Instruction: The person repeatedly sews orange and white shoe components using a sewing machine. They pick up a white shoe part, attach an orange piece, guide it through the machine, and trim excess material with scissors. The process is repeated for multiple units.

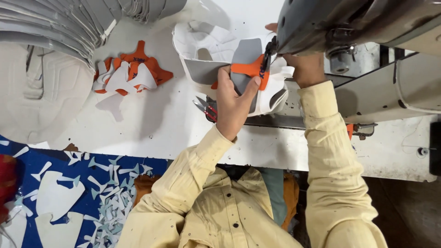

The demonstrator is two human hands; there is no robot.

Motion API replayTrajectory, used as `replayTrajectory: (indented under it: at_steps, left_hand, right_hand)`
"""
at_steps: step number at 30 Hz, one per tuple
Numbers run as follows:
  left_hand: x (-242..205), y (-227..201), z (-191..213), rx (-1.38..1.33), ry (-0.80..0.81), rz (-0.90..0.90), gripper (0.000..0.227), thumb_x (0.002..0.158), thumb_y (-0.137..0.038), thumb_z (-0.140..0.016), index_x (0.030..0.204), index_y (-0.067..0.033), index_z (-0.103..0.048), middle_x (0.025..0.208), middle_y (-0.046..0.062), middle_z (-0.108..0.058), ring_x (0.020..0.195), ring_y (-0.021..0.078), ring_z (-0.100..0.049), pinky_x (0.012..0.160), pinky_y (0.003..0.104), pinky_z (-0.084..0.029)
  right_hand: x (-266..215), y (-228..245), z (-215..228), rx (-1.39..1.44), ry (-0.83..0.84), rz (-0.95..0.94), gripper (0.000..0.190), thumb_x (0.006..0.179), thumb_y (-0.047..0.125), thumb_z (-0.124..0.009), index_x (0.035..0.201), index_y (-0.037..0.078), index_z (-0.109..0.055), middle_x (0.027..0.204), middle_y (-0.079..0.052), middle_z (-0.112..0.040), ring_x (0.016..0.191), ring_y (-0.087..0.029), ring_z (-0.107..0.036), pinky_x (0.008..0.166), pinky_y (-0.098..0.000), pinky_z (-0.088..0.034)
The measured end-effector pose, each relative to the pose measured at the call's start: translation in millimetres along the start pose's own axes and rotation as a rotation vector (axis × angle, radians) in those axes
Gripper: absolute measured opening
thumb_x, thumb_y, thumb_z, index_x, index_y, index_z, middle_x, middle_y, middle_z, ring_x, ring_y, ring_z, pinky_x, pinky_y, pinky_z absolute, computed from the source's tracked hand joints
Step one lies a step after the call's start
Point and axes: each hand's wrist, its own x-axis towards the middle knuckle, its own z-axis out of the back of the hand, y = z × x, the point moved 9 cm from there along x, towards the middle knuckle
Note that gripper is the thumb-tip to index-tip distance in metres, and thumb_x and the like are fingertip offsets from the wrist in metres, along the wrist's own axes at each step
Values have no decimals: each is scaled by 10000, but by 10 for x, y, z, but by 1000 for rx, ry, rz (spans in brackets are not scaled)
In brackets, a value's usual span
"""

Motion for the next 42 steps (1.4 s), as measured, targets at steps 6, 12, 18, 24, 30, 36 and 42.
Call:
replayTrajectory:
  at_steps: [6, 12, 18, 24, 30, 36, 42]
  left_hand:
    - [29, 16, 50, 19, -11, 1, 459, 1010, -175, -723, 1323, 55, -479, 1295, 117, -598, 1187, 145, -554, 1073, 286, -448]
    - [-499, 188, 591, 46, 23, 212, 455, 1016, -269, -682, 1330, 12, -511, 1129, 64, -603, 1000, 130, -596, 880, 287, -522]
    - [-565, 493, 1250, 491, -72, 112, 476, 946, -187, -766, 1301, 39, -545, 1202, 90, -606, 1072, 168, -585, 924, 312, -505]
    - [38, -247, 881, 31, 38, 17, 778, 862, -67, -770, 1496, -19, -321, 1453, 132, -490, 1322, 188, -486, 1104, 287, -421]
    - [312, -600, 1136, 512, 39, -242, 563, 886, 16, -782, 1390, 14, -531, 1341, 159, -681, 1230, 261, -673, 1058, 305, -512]
    - [285, -681, 1124, 613, 2, -219, 526, 892, 21, -749, 1379, -43, -561, 1286, 116, -712, 1044, 229, -747, 906, 311, -565]
    - [198, -700, 1116, 563, 29, -395, 543, 931, 8, -768, 1407, -24, -509, 1337, 168, -668, 1122, 312, -710, 959, 342, -540]
  right_hand:
    - [-1076, 316, 412, 386, -750, -368, 211, 979, -179, -456, 1036, -18, -580, 974, -120, -625, 842, -183, -578, 806, -285, -496]
    - [-1476, 1491, -925, 163, -35, -146, 279, 791, -113, -566, 1010, 15, -681, 1119, -156, -689, 1089, -347, -643, 935, -435, -514]
    - [-1021, 1410, -1382, -35, 19, -146, 436, 838, 27, -721, 1254, -39, -609, 1252, -223, -575, 1155, -410, -516, 976, -497, -403]
    - [-1465, 1042, -1581, -93, -135, -221, 134, 998, 68, -607, 1130, 44, -609, 1074, -135, -634, 971, -315, -606, 862, -405, -487]
    - [-1600, 624, -1542, 958, -207, -969, 259, 1087, 261, -460, 1091, 54, -616, 745, 36, -471, 618, -94, -402, 555, -254, -365]
    - [-1073, 822, -1563, 1386, -301, -953, 257, 1077, 325, -556, 1041, 75, -602, 720, 59, -410, 596, -63, -336, 508, -233, -272]
    - [-852, 957, -1476, 1447, -383, -950, 260, 1047, 363, -584, 1003, 107, -601, 705, 63, -426, 547, -44, -307, 464, -220, -219]
